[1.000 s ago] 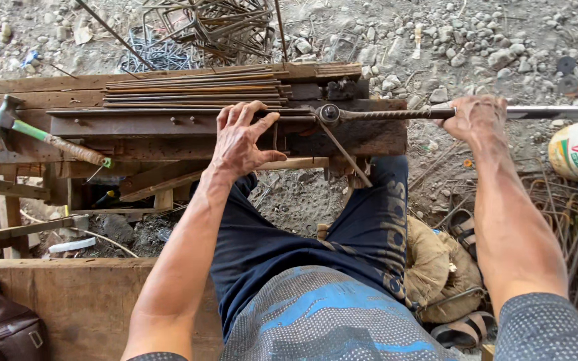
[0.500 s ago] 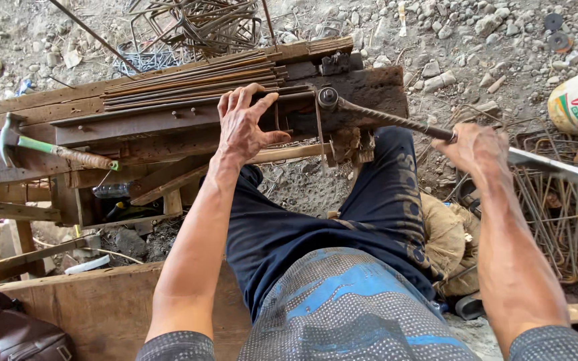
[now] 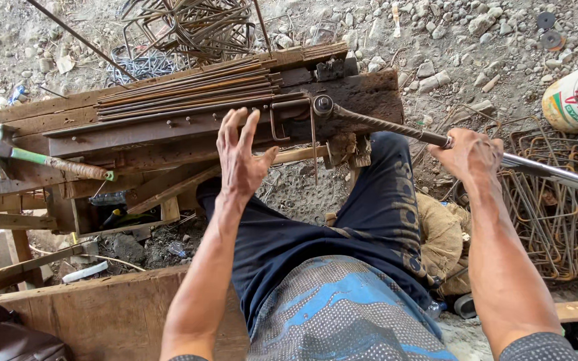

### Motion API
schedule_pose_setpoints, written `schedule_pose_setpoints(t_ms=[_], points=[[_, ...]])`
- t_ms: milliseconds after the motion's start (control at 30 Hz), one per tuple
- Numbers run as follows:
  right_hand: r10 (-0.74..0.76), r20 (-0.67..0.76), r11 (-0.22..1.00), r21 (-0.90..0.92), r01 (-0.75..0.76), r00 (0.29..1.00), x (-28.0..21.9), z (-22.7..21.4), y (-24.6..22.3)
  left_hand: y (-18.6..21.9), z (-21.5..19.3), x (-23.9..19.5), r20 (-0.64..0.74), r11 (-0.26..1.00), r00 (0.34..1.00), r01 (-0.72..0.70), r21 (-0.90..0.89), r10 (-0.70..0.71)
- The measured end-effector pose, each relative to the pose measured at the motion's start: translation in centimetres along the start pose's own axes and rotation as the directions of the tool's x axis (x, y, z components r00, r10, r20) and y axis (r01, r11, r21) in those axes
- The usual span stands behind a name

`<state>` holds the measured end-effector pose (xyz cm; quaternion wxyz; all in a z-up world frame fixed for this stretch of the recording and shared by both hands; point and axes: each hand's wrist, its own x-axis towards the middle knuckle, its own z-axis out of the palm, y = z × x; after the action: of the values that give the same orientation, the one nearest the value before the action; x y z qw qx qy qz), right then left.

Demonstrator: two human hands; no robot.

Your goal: The person bends thin metal rods into U-shapes using a manual bending jig. They insert the rods into the jig, rotate a lever to bend the metal, and then remove the finished pieces. The person also uses a hammer to tap the rods during the process.

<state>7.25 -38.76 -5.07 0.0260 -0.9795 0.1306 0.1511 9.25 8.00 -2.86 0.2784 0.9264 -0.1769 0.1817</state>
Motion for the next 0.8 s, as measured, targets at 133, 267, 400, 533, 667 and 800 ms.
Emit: schedule_pose_setpoints(t_ms=[133,267,400,533,667,800], points=[[-0.02,-0.015,1.0,-0.018,0.019,1.0,1.6,0.1,0.5,0.4,0.4,-1.1,-0.037,0.992,0.999,0.014,0.128,-0.009],[-0.054,-0.053,0.996,-0.067,0.051,0.997,3.3,0.0,0.7,-0.1,-0.1,0.7,0.058,0.96,0.985,-0.169,0.224,0.16],[-0.041,-0.06,0.998,-0.051,0.038,0.997,3.6,-0.2,0.6,-0.5,-0.6,2.8,0.033,0.939,0.948,-0.317,0.135,0.315],[-0.039,-0.077,0.997,-0.069,0.034,0.996,3.6,0.2,0.6,-0.4,-0.7,5.1,0.045,0.959,0.958,-0.282,-0.029,0.283],[-0.033,-0.065,0.995,-0.094,0.027,0.997,3.6,-0.1,0.3,1.7,-0.6,7.8,-0.096,0.948,0.995,-0.003,-0.318,-0.029],[-0.05,-0.072,0.994,-0.104,0.042,0.996,2.9,-0.6,0.1,3.4,0.0,5.9,-0.175,0.988,0.984,-0.064,-0.141,0.039]])
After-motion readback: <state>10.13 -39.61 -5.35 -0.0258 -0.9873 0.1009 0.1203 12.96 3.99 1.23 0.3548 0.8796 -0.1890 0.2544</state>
